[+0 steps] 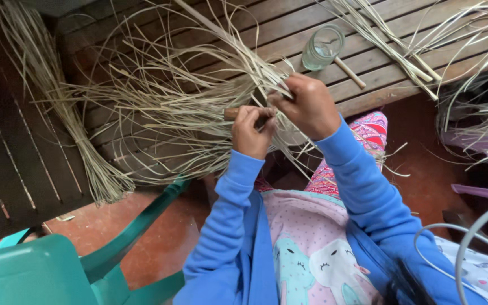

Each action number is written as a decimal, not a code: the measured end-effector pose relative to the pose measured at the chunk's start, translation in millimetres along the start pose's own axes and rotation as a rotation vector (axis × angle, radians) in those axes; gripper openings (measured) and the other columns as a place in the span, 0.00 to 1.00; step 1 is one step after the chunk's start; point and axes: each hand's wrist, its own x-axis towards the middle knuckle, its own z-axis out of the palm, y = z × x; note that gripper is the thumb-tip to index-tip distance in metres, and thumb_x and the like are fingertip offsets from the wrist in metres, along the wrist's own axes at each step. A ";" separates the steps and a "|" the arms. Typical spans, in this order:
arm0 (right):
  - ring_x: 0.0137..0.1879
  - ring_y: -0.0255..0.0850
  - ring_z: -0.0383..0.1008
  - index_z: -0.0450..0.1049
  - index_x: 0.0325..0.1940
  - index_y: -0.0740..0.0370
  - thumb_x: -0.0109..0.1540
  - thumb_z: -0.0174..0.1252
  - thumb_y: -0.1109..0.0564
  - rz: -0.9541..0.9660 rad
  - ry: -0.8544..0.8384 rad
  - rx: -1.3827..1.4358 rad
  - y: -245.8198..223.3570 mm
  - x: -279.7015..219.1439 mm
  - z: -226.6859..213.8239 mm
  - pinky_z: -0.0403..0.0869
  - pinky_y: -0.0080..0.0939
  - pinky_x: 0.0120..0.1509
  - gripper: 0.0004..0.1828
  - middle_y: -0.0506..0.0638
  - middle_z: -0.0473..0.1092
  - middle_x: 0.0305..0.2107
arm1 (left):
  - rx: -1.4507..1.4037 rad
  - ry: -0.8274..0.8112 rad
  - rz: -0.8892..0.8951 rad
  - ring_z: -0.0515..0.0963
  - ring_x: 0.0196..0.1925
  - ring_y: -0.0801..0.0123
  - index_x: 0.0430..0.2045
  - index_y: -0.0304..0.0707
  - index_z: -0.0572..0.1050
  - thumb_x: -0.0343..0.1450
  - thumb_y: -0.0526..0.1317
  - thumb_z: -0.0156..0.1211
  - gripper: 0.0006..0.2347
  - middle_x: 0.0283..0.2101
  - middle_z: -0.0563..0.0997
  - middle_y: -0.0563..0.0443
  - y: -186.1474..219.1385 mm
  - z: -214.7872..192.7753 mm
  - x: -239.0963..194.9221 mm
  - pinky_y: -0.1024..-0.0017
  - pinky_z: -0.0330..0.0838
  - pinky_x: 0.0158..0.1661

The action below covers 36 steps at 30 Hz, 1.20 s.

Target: The person weaves dried plant fibers into a basket using both hands. They repeatedly pull and interlace strands around a partially formed basket base, occasionally adjusting the bundle of fibers and the basket position on the wooden table.

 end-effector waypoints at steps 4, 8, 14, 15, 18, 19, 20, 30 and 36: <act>0.29 0.54 0.67 0.66 0.22 0.63 0.51 0.60 0.54 -0.071 -0.018 -0.073 21.8 -9.5 11.2 0.67 0.44 0.29 0.12 0.54 0.64 0.22 | 0.060 0.076 0.016 0.75 0.28 0.64 0.15 0.45 0.71 0.53 0.38 0.63 0.05 0.26 0.71 0.57 -9.9 6.4 -5.1 0.74 0.70 0.30; 0.30 0.51 0.66 0.64 0.22 0.60 0.56 0.58 0.50 -0.047 -0.006 -0.162 19.9 -35.2 -3.9 0.65 0.43 0.31 0.15 0.52 0.63 0.22 | -0.016 0.067 -0.002 0.74 0.27 0.58 0.17 0.42 0.71 0.53 0.35 0.62 0.06 0.23 0.69 0.52 15.4 -2.7 0.9 0.71 0.70 0.29; 0.32 0.47 0.67 0.66 0.20 0.55 0.50 0.57 0.51 -0.067 -0.100 -0.296 29.0 -53.8 7.3 0.63 0.45 0.31 0.10 0.48 0.64 0.22 | -0.004 0.071 0.013 0.74 0.28 0.60 0.23 0.44 0.69 0.56 0.41 0.60 0.08 0.24 0.69 0.53 3.7 3.7 -0.6 0.72 0.69 0.29; 0.31 0.49 0.66 0.65 0.20 0.57 0.49 0.58 0.53 -0.133 -0.092 -0.245 24.0 -50.8 6.4 0.63 0.45 0.31 0.10 0.49 0.63 0.22 | 0.031 0.098 0.021 0.74 0.28 0.59 0.24 0.43 0.68 0.55 0.40 0.59 0.09 0.24 0.69 0.52 -0.2 7.1 -0.6 0.70 0.69 0.28; 0.31 0.48 0.67 0.67 0.22 0.60 0.50 0.61 0.57 -0.154 -0.057 0.090 1.2 -47.1 -8.6 0.65 0.40 0.33 0.09 0.50 0.64 0.23 | 0.019 0.080 -0.042 0.75 0.28 0.58 0.29 0.42 0.67 0.54 0.37 0.58 0.13 0.25 0.70 0.49 9.7 4.1 2.9 0.68 0.70 0.29; 0.31 0.46 0.69 0.71 0.25 0.60 0.51 0.62 0.59 -0.111 -0.031 0.370 -7.4 -46.8 -16.6 0.66 0.37 0.35 0.06 0.50 0.66 0.23 | -0.031 0.040 -0.115 0.76 0.30 0.58 0.34 0.43 0.66 0.54 0.36 0.57 0.16 0.25 0.71 0.49 17.0 1.8 4.5 0.66 0.71 0.31; 0.31 0.46 0.69 0.71 0.25 0.60 0.51 0.62 0.59 -0.105 -0.029 0.371 -7.7 -46.7 -18.8 0.66 0.37 0.35 0.06 0.50 0.66 0.23 | -0.030 0.035 -0.117 0.76 0.30 0.58 0.34 0.43 0.66 0.54 0.36 0.57 0.16 0.25 0.71 0.49 15.2 1.5 6.0 0.66 0.71 0.31; 0.29 0.53 0.71 0.66 0.25 0.58 0.53 0.55 0.43 0.248 -0.111 -0.518 20.9 -63.8 7.9 0.68 0.50 0.29 0.17 0.53 0.67 0.19 | -0.021 -0.041 0.010 0.71 0.19 0.63 0.31 0.40 0.68 0.54 0.34 0.55 0.13 0.31 0.66 0.51 16.0 -0.1 14.9 0.71 0.70 0.24; 0.36 0.54 0.69 0.64 0.29 0.58 0.51 0.56 0.44 0.268 -0.056 -0.312 33.4 -60.1 18.3 0.68 0.53 0.33 0.17 0.55 0.66 0.25 | -0.072 -0.065 0.013 0.71 0.17 0.66 0.31 0.37 0.67 0.56 0.35 0.57 0.12 0.31 0.65 0.51 9.9 -2.3 14.1 0.74 0.70 0.20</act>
